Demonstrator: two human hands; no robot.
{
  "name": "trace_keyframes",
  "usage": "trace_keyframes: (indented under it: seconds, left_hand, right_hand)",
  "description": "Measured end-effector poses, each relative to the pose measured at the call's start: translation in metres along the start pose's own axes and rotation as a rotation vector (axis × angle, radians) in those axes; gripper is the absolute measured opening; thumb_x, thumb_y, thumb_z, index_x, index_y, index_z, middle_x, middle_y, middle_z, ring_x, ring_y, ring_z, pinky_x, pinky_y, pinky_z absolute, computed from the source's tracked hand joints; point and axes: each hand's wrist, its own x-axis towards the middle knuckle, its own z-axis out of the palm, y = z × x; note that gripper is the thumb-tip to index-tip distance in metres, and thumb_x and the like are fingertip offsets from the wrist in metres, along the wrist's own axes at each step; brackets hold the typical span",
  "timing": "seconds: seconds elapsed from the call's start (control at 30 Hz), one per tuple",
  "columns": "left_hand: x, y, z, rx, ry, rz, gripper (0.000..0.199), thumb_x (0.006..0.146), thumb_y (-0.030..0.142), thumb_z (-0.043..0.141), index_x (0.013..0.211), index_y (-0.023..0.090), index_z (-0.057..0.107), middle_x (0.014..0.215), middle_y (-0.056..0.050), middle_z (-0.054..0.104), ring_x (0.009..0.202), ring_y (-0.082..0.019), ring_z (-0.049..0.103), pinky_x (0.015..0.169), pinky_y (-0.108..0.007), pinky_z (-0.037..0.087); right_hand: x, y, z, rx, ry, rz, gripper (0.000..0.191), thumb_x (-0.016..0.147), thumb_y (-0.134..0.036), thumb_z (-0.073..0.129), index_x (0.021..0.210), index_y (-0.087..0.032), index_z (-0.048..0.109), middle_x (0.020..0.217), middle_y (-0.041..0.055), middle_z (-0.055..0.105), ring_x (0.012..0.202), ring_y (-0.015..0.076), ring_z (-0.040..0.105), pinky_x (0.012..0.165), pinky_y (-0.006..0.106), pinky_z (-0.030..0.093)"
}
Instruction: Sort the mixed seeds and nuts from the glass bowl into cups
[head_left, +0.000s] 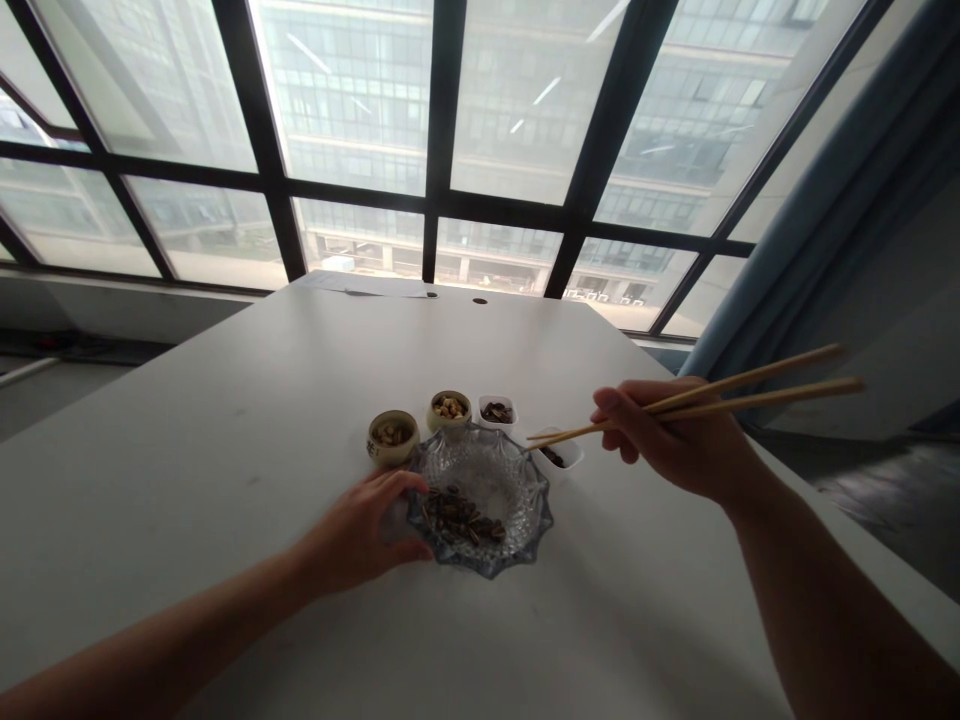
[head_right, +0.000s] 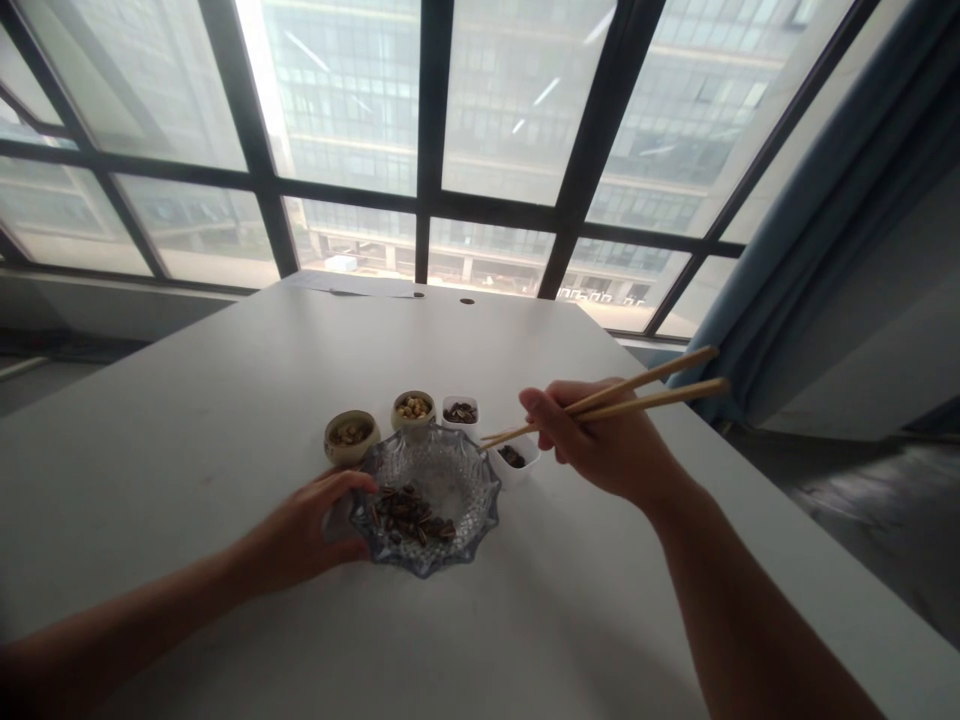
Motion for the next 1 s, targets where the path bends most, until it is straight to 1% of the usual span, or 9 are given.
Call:
trace_keyframes:
  seconds: [0.07, 0.17, 0.27, 0.4, 0.53, 0.8, 1.0]
  left_hand:
    - [0.000, 0.000, 0.000, -0.007, 0.001, 0.007, 0.051, 0.072, 0.042, 0.084, 0.116, 0.025, 0.064, 0.116, -0.007, 0.070, 0.105, -0.028, 0.066, 0.093, -0.038, 0.053]
    - [0.000, -0.001, 0.000, -0.007, 0.005, 0.007, 0.051, 0.072, 0.042, 0.084, 0.115, 0.025, 0.064, 0.116, -0.007, 0.070, 0.105, -0.028, 0.066, 0.093, -0.038, 0.053]
    - [0.000, 0.000, 0.001, -0.001, 0.005, -0.002, 0.050, 0.071, 0.042, 0.085, 0.115, 0.025, 0.065, 0.115, -0.008, 0.070, 0.104, -0.028, 0.066, 0.093, -0.038, 0.054]
    - [0.001, 0.000, 0.001, -0.003, 0.007, 0.006, 0.051, 0.071, 0.043, 0.085, 0.114, 0.024, 0.065, 0.114, -0.008, 0.071, 0.103, -0.028, 0.066, 0.092, -0.038, 0.054]
    - [0.002, 0.001, 0.001, -0.003, 0.015, 0.009, 0.051, 0.070, 0.042, 0.085, 0.114, 0.025, 0.066, 0.113, -0.008, 0.071, 0.102, -0.027, 0.067, 0.090, -0.037, 0.055]
    - [0.001, 0.000, 0.001, -0.009, 0.005, 0.015, 0.053, 0.071, 0.044, 0.085, 0.116, 0.025, 0.064, 0.114, -0.008, 0.070, 0.105, -0.028, 0.066, 0.094, -0.040, 0.053]
    - [0.001, 0.001, 0.001, -0.005, 0.003, 0.011, 0.052, 0.071, 0.043, 0.085, 0.115, 0.025, 0.065, 0.113, -0.008, 0.071, 0.103, -0.028, 0.067, 0.093, -0.039, 0.054]
  right_hand:
    - [-0.001, -0.005, 0.007, 0.098, -0.113, -0.016, 0.053, 0.098, -0.055, 0.054, 0.065, -0.016, 0.068, 0.051, 0.0046, 0.066, 0.038, 0.0121, 0.059, 0.037, 0.020, 0.044]
    - [0.000, -0.008, 0.020, 0.149, -0.296, -0.027, 0.050, 0.098, -0.051, 0.056, 0.065, -0.015, 0.066, 0.051, 0.0043, 0.065, 0.041, 0.0120, 0.060, 0.038, 0.018, 0.044]
    - [0.001, -0.007, 0.033, 0.196, -0.366, -0.024, 0.048, 0.098, -0.050, 0.056, 0.067, -0.015, 0.066, 0.053, 0.0040, 0.065, 0.042, 0.0120, 0.060, 0.039, 0.019, 0.044]
    - [0.002, -0.007, 0.045, 0.210, -0.383, -0.094, 0.045, 0.097, -0.047, 0.059, 0.067, -0.014, 0.066, 0.051, 0.0024, 0.062, 0.043, 0.0109, 0.057, 0.040, 0.018, 0.041]
    - [0.003, -0.008, 0.051, 0.175, -0.384, -0.165, 0.043, 0.098, -0.042, 0.059, 0.066, -0.014, 0.067, 0.051, 0.0025, 0.061, 0.044, 0.0100, 0.055, 0.041, 0.018, 0.040]
    - [0.001, -0.006, 0.055, 0.215, -0.414, -0.173, 0.042, 0.098, -0.041, 0.059, 0.068, -0.013, 0.068, 0.052, 0.0026, 0.062, 0.044, 0.0099, 0.055, 0.042, 0.019, 0.040]
    - [0.002, -0.007, 0.058, 0.217, -0.375, -0.202, 0.039, 0.098, -0.041, 0.060, 0.071, -0.013, 0.070, 0.054, 0.0030, 0.063, 0.047, 0.0107, 0.057, 0.045, 0.019, 0.044]
